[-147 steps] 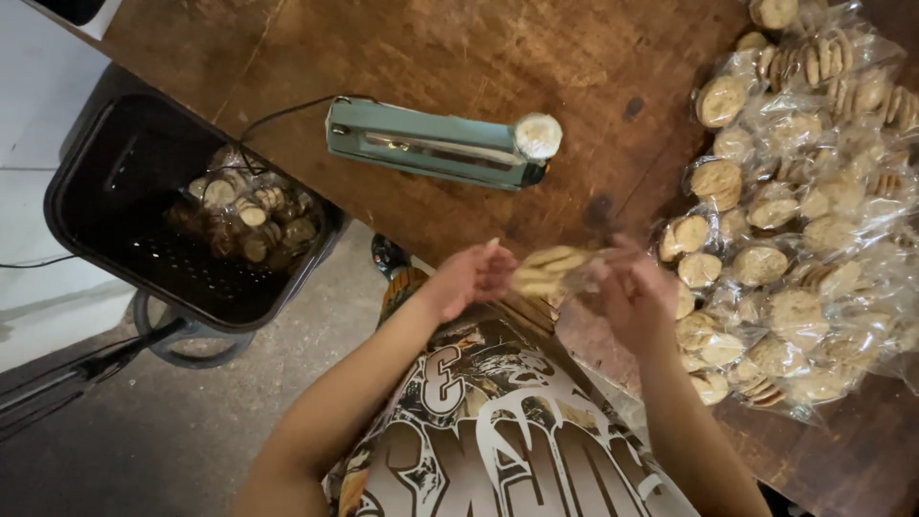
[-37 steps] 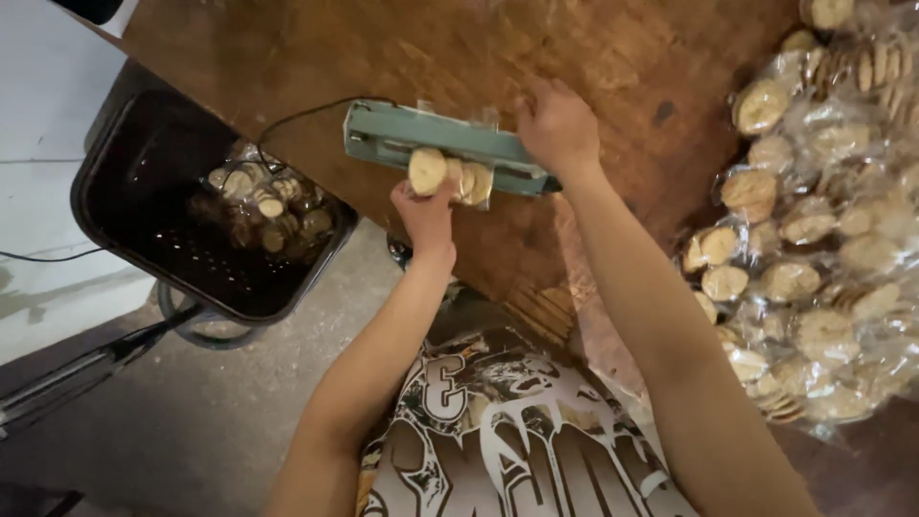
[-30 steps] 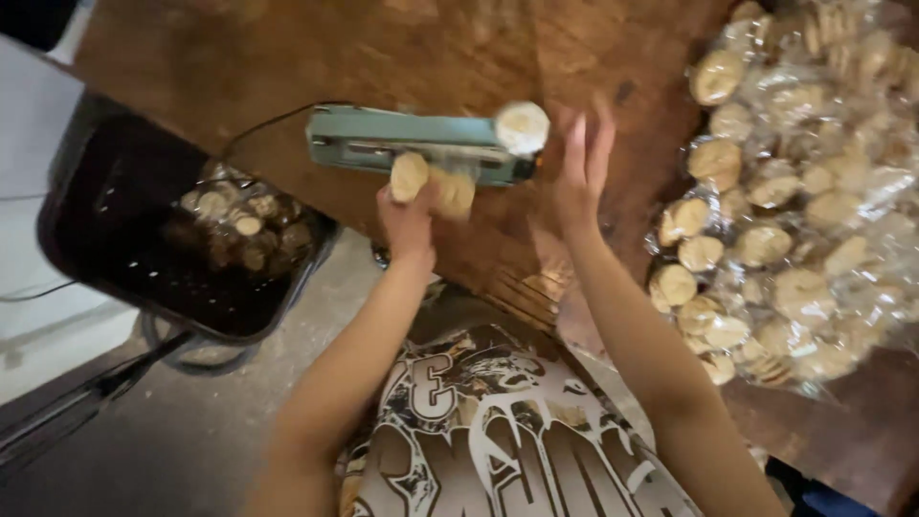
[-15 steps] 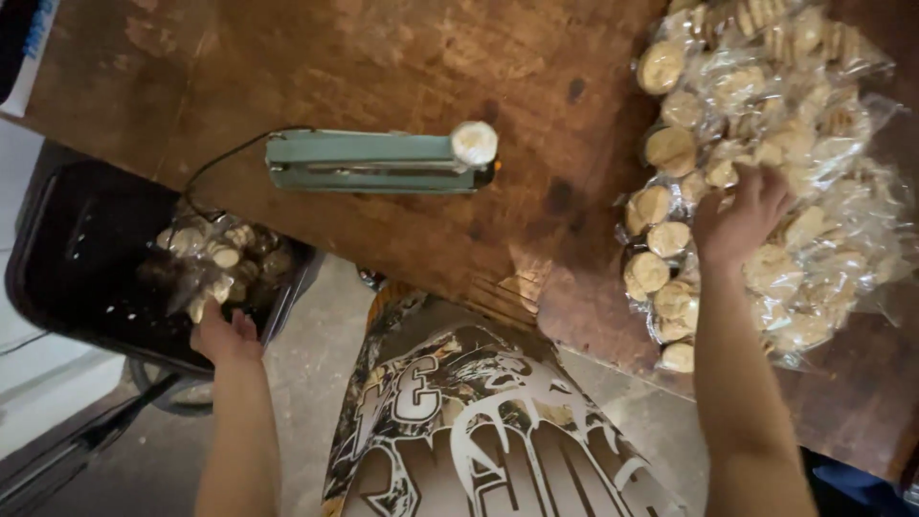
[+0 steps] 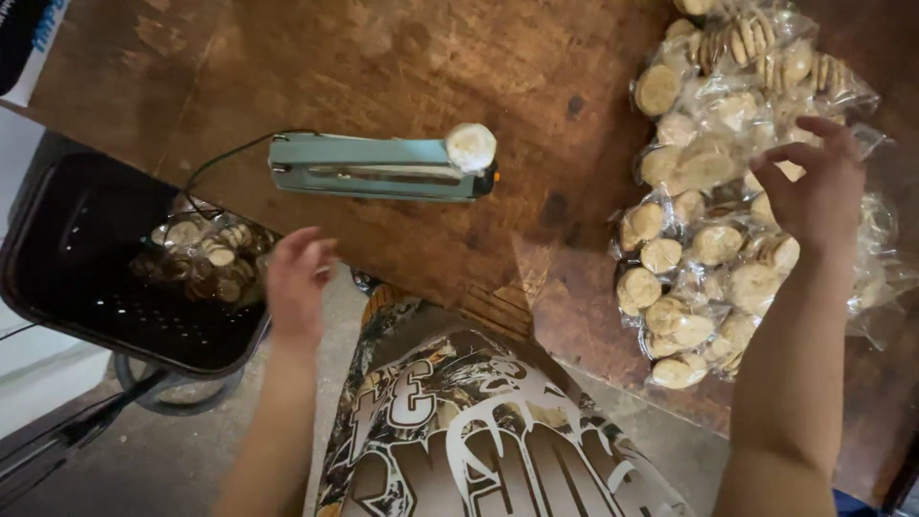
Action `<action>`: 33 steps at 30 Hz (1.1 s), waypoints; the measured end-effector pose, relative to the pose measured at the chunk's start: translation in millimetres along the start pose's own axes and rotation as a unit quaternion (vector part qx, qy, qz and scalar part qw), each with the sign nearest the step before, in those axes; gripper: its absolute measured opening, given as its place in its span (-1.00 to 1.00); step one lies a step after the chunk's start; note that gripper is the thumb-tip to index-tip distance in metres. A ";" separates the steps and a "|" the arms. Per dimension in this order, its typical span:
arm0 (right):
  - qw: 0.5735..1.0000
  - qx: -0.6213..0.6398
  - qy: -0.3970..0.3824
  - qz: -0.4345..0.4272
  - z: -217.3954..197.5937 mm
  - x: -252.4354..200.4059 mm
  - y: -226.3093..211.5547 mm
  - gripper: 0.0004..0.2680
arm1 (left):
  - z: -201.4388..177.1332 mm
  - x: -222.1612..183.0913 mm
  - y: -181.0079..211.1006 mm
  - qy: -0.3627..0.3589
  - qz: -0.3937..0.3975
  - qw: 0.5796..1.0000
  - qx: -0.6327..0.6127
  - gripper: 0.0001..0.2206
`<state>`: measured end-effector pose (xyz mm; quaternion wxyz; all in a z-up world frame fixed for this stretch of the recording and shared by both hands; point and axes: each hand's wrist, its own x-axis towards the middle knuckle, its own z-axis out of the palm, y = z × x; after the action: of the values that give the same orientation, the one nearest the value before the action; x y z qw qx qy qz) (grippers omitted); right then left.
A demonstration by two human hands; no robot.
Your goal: The person packages cookies by placing them into plastic bags, sealing them with an impulse sealer, and stacking the finished bags on a wooden table.
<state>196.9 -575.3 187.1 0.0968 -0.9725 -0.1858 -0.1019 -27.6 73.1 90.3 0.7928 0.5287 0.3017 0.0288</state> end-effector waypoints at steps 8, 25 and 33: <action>0.953 0.275 0.127 0.001 -15.2 17.3 -203.0 -0.86 | 131.6 -10.3 -2.8 -0.286 -0.005 0.958 0.014 -0.48; 0.863 0.414 -0.270 0.110 8.2 6.2 -322.0 -0.85 | 148.3 -12.3 -72.9 -0.300 -0.276 0.847 -0.340 -0.44; 0.836 0.459 -0.279 0.107 4.5 0.1 -306.2 -0.90 | 160.1 -14.5 -82.4 -0.318 -0.258 0.861 -0.300 -0.41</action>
<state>81.1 -295.0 228.8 0.4868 -0.8173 -0.1253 0.2819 19.6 -99.9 67.7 0.9450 0.1492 0.1353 -0.2579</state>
